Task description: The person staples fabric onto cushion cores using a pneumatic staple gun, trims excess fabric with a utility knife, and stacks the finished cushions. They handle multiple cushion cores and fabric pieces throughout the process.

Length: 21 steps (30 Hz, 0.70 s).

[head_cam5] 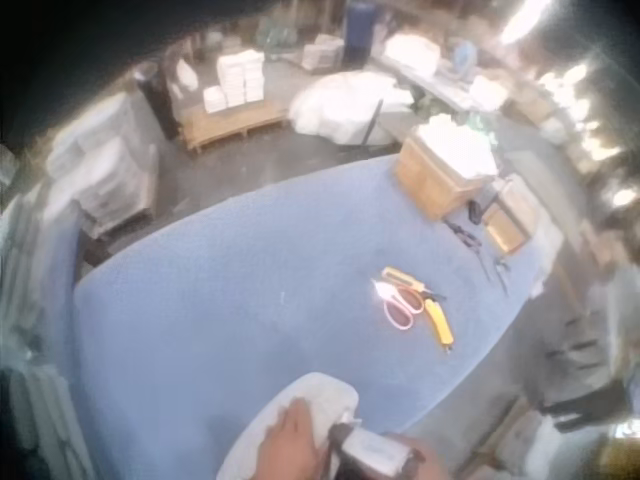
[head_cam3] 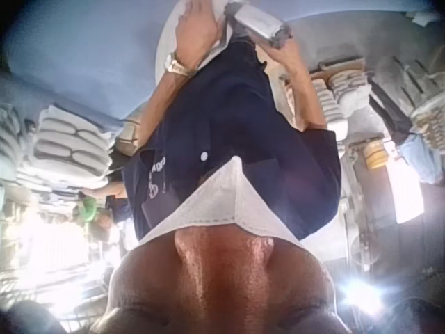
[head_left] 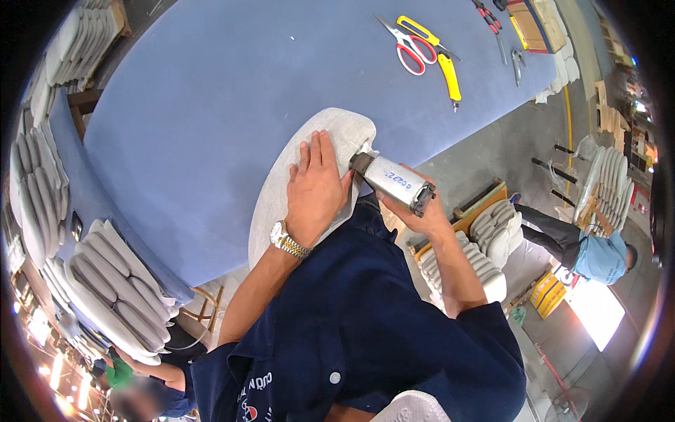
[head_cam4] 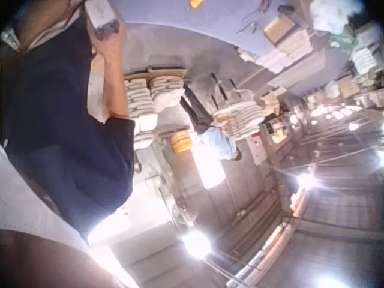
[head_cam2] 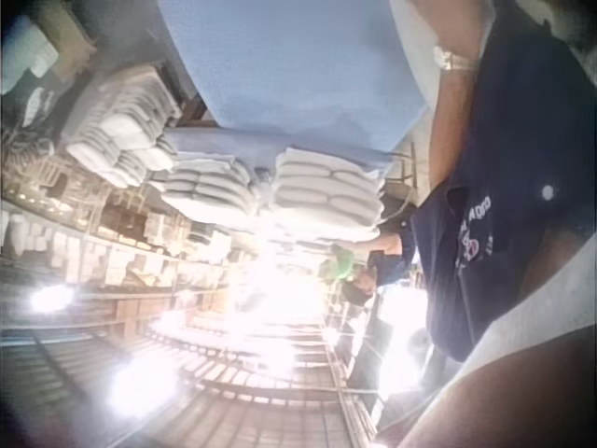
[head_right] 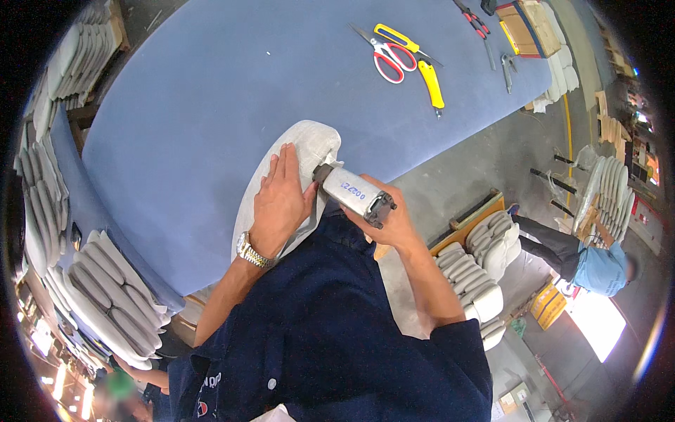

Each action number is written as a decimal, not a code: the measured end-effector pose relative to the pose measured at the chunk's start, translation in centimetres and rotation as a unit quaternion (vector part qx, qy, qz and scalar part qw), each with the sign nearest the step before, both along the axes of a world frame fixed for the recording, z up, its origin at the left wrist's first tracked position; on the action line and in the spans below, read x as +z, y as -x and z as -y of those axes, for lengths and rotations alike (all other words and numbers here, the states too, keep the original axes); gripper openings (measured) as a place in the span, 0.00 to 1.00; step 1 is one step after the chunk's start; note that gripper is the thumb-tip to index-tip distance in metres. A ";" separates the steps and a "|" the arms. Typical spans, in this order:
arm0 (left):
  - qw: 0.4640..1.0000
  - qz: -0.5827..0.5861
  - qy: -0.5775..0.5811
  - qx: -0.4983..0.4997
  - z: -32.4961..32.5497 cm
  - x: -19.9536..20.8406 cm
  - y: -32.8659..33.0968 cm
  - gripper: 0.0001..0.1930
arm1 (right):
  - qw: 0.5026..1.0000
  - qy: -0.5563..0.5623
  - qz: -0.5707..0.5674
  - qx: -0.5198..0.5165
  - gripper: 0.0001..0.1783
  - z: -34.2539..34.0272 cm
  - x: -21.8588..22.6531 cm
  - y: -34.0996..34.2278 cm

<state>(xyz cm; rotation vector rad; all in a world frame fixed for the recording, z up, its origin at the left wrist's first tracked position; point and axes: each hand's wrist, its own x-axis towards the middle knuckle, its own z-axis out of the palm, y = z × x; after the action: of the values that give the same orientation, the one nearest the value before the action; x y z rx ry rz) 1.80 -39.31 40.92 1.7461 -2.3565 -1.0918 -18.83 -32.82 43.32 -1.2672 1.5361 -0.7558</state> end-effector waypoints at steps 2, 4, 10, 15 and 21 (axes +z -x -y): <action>1.000 -0.006 0.005 0.000 0.2 -0.1 0.2 0.41 | 1.000 0.006 -0.017 0.012 0.19 0.3 -0.1 0.0; 1.000 -0.006 0.016 0.006 0.4 -0.1 0.4 0.41 | 0.998 0.028 -0.058 0.018 0.21 -0.1 -0.9 0.1; 1.000 0.020 0.020 0.013 0.2 -0.1 0.5 0.41 | 0.998 -0.038 -0.045 -0.002 0.22 -0.7 -1.0 -0.8; 1.000 -0.008 0.023 0.003 0.2 -0.2 0.1 0.41 | 0.998 -0.053 -0.044 -0.006 0.21 -1.7 -1.1 -0.9; 1.000 -0.010 0.015 0.001 -0.1 -0.1 0.1 0.39 | 0.995 -0.006 -0.080 0.059 0.19 -0.6 -0.2 -0.7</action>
<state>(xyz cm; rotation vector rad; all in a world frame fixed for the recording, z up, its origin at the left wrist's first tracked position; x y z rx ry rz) 1.73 -39.25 40.78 1.7190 -2.3455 -1.0639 -18.08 -32.22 43.10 -1.4247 1.5750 -0.5799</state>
